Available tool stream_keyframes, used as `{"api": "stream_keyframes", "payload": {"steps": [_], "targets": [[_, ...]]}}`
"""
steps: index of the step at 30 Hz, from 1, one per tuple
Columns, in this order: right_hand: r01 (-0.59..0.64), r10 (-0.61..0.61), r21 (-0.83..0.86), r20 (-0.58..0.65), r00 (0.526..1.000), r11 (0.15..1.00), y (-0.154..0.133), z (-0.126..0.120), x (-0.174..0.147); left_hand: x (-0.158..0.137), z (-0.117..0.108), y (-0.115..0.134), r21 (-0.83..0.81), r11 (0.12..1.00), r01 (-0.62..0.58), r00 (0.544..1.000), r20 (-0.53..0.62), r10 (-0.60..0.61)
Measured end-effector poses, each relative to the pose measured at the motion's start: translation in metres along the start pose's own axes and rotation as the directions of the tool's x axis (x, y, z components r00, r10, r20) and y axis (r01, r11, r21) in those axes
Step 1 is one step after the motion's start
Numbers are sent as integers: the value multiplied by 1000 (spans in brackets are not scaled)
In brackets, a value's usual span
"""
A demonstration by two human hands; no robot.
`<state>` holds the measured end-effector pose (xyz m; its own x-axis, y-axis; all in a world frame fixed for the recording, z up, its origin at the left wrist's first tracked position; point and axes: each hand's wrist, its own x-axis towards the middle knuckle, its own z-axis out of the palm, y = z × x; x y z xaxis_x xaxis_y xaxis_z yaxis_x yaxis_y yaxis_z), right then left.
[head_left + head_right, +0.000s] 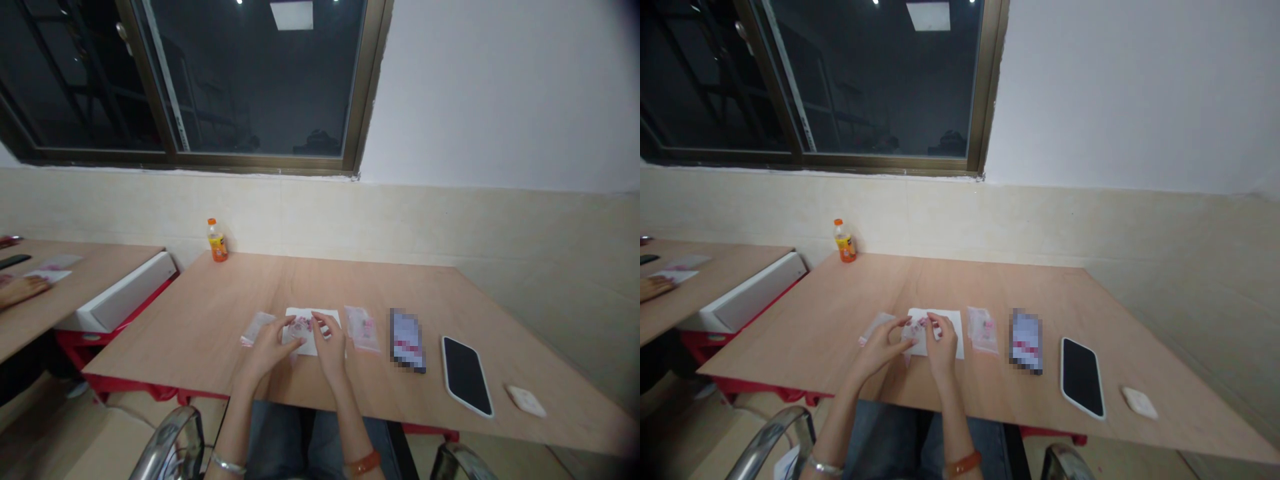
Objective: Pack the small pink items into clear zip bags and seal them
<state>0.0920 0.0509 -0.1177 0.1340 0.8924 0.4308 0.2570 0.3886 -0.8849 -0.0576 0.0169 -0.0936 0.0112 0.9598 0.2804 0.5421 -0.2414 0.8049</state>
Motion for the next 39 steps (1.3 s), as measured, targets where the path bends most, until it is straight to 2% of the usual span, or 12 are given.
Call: {"api": "stream_keyframes", "payload": {"steps": [2, 7, 12, 17, 29, 34, 39], "targets": [[13, -13, -44, 9, 1000, 999, 17, 5, -3, 0, 0, -4, 2, 1000, 3, 1000, -10, -3], [115, -76, -217, 179, 981, 969, 49, 23, -19, 0, -4, -7, 21, 1000, -12, 1000, -22, 13], [282, -197, -263, 309, 930, 923, 56, 42, -35, 1, -8, -3, 19, 1000, -6, 1000, -26, 6], [298, -209, -239, 337, 918, 924, 56, 48, -41, 2, -10, -2, 22, 1000, -14, 999, -46, 15], [133, -66, -312, 217, 974, 941, 45, 41, -35, 1, -12, -6, 38, 999, 12, 998, -69, -10], [70, -47, -154, 149, 988, 986, 49, 39, -27, 3, -12, -7, 13, 1000, 29, 997, -76, -27], [8, -7, 22, -49, 999, 1000, 35, 26, -13, 2, -13, -3, -20, 999, 49, 999, -2, -49]]}}
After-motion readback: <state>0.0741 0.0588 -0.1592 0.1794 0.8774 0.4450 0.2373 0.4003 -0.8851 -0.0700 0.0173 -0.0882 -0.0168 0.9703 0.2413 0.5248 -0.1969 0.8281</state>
